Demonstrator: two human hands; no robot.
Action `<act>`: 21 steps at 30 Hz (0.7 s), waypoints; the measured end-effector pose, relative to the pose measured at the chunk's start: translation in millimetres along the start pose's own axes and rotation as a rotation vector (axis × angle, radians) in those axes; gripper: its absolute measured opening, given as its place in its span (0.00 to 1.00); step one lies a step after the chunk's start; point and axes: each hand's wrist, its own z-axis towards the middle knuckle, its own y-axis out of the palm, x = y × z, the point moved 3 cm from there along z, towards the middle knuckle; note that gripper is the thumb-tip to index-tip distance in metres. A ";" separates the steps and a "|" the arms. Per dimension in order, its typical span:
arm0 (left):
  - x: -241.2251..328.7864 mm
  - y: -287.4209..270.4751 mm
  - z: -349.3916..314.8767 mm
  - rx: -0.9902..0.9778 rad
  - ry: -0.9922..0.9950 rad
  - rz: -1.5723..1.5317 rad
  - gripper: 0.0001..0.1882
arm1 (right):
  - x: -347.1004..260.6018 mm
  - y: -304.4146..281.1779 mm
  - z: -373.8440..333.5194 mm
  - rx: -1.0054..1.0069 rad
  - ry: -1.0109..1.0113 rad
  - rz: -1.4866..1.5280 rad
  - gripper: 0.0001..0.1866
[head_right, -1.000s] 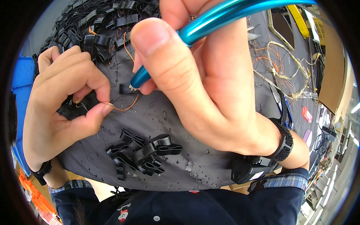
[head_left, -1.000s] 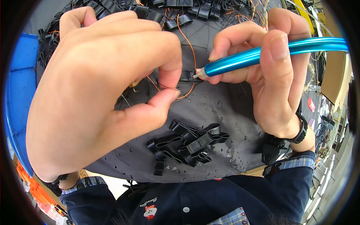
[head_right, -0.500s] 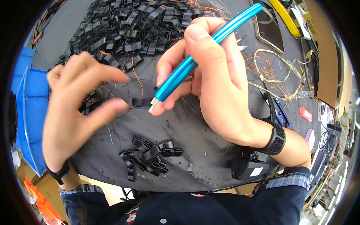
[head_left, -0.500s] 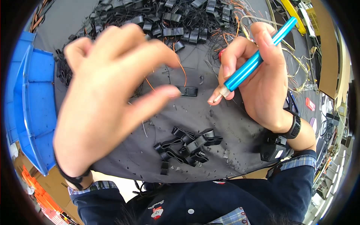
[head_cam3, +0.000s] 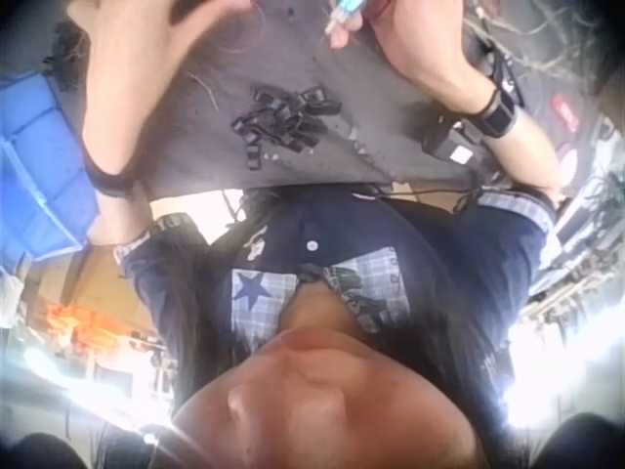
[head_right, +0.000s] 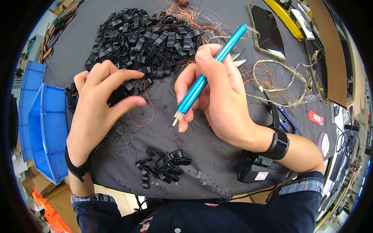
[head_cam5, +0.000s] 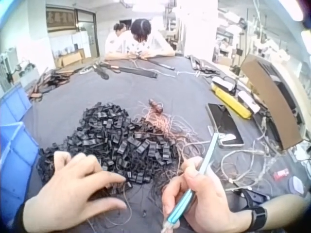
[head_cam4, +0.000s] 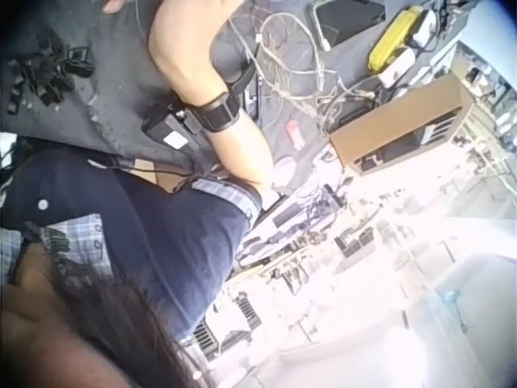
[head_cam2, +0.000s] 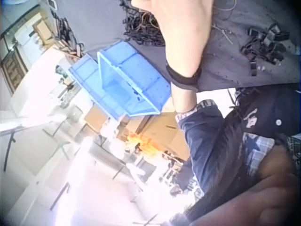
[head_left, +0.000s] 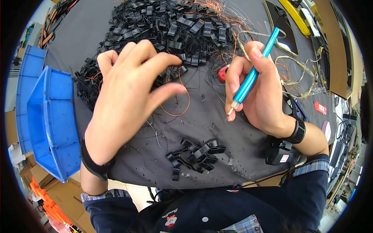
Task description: The recorder is assembling small electronic components by soldering or applying adhesive to wires inside black plastic housings.
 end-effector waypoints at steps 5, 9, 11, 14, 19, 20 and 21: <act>-4.3 8.4 0.7 -0.065 -0.009 -0.006 0.12 | 0.1 0.5 0.2 0.008 0.013 -0.004 0.10; -0.2 13.5 -0.5 -0.094 -0.010 -0.089 0.09 | -1.0 9.5 1.8 0.121 -0.013 -0.132 0.12; 9.1 12.1 -1.1 -0.168 0.058 -0.177 0.09 | -2.5 11.1 3.0 0.131 -0.011 -0.128 0.12; 25.5 11.4 -7.8 -0.273 0.108 -0.240 0.10 | -2.5 9.8 0.9 0.117 -0.024 -0.136 0.11; 21.6 8.1 -11.1 -0.231 0.074 -0.225 0.13 | -3.8 11.2 -4.9 0.036 -0.172 -0.390 0.11; 20.9 7.6 -10.5 -0.225 0.058 -0.241 0.14 | -2.5 11.7 -6.2 0.034 -0.166 -0.392 0.11; 19.6 8.0 -10.0 -0.220 0.042 -0.258 0.14 | -2.4 13.2 -7.7 0.016 -0.204 -0.462 0.11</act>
